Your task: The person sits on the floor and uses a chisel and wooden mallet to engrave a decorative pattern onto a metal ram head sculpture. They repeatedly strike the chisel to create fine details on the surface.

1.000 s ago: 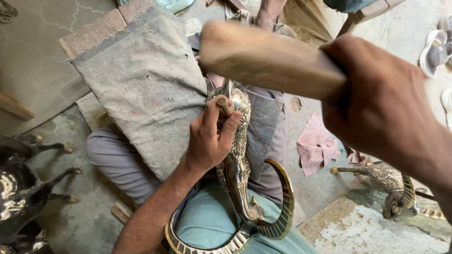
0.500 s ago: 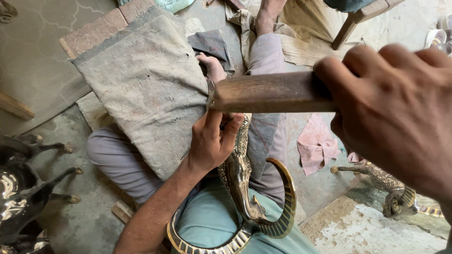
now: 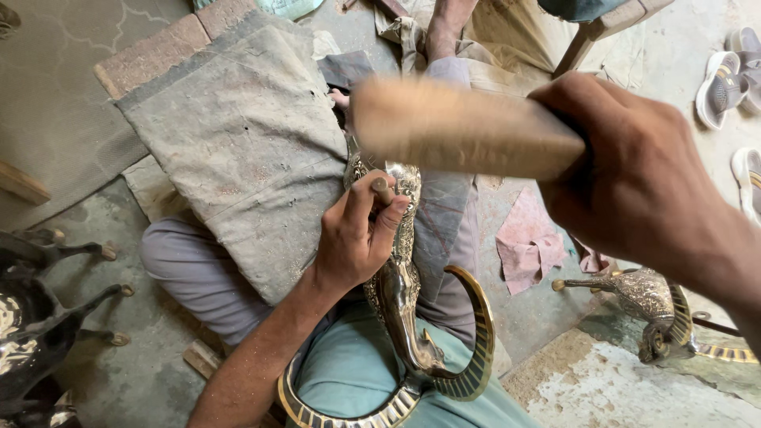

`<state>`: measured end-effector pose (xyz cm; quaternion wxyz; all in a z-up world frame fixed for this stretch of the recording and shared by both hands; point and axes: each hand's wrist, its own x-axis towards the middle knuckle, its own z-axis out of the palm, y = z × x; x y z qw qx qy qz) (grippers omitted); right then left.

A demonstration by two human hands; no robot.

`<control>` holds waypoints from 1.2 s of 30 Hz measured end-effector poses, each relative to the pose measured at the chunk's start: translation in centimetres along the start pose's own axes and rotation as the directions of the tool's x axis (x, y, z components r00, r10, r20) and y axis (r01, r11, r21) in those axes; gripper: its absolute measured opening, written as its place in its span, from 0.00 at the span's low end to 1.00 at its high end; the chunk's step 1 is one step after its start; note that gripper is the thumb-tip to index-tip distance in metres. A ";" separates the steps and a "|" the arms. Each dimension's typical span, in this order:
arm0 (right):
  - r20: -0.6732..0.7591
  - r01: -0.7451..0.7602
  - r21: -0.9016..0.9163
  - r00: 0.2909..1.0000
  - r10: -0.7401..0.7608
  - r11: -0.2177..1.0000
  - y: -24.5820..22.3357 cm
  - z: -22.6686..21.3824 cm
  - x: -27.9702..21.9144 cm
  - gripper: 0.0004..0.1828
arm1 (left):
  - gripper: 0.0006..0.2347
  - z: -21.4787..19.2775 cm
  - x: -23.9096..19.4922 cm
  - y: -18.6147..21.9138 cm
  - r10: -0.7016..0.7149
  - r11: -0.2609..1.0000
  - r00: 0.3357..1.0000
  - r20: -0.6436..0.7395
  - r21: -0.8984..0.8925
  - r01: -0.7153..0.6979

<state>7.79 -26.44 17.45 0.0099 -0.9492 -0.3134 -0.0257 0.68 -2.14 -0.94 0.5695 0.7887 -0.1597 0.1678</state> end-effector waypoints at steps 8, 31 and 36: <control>0.003 0.011 -0.037 1.000 -0.011 0.999 0.2 0.7 0.1 0.16 | 0.10 0.1 -0.3 -0.7 0.073 0.997 0.997 -0.001 0.025 -0.073; -0.089 -0.039 0.510 0.991 0.098 0.859 -0.9 0.2 -1.7 0.15 | 0.11 -0.1 -0.8 -0.8 0.120 0.993 0.992 0.023 -0.014 -0.120; -0.099 0.023 0.138 0.995 -0.009 0.990 -1.1 0.7 -1.6 0.09 | 0.11 -0.2 -0.8 -1.0 0.150 0.988 0.987 0.065 0.030 -0.152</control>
